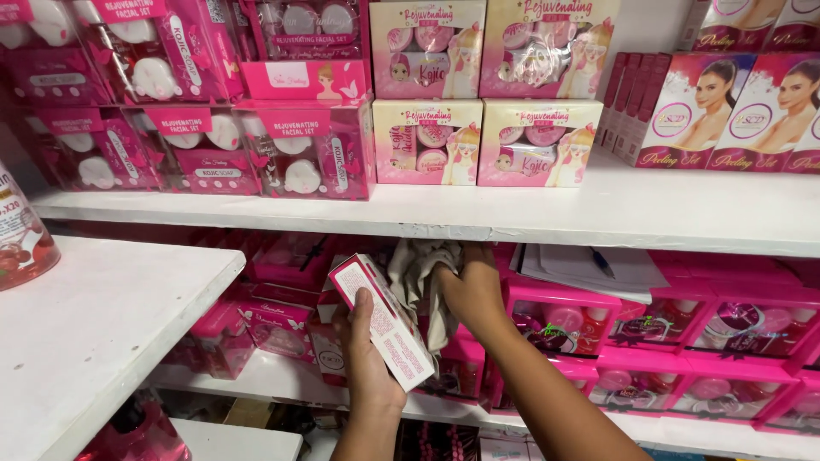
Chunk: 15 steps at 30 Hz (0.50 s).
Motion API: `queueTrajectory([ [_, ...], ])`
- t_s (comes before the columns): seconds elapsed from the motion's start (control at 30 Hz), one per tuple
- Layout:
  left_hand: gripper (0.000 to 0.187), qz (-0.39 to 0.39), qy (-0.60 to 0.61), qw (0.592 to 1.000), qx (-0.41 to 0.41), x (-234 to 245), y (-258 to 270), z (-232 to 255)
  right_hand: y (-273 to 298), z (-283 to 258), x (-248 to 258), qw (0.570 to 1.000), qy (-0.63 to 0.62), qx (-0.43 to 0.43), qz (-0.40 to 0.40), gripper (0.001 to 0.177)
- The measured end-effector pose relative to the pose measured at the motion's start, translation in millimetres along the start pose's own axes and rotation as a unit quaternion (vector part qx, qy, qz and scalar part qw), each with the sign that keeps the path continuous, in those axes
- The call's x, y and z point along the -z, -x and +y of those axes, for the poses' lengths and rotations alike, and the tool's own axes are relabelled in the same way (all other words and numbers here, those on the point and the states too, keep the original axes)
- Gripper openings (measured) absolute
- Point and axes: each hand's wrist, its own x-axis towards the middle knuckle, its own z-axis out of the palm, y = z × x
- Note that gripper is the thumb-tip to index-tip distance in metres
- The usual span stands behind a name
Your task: Wiping dust off beauty product boxes and organizing them on store shelves.
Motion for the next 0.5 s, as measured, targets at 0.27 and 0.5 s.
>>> queueTrajectory([
  [0.27, 0.061, 0.055, -0.032, 0.996, 0.062, -11.3, -0.6, 1.3, -25.4, 21.1, -32.4, 0.981, 0.133, 0.031, -0.135, 0.105],
  [0.5, 0.085, 0.028, -0.057, 0.995, 0.083, -29.0, 7.7, -1.0, -3.4, -11.3, 14.3, 0.982, 0.096, 0.06, -0.151, 0.113],
])
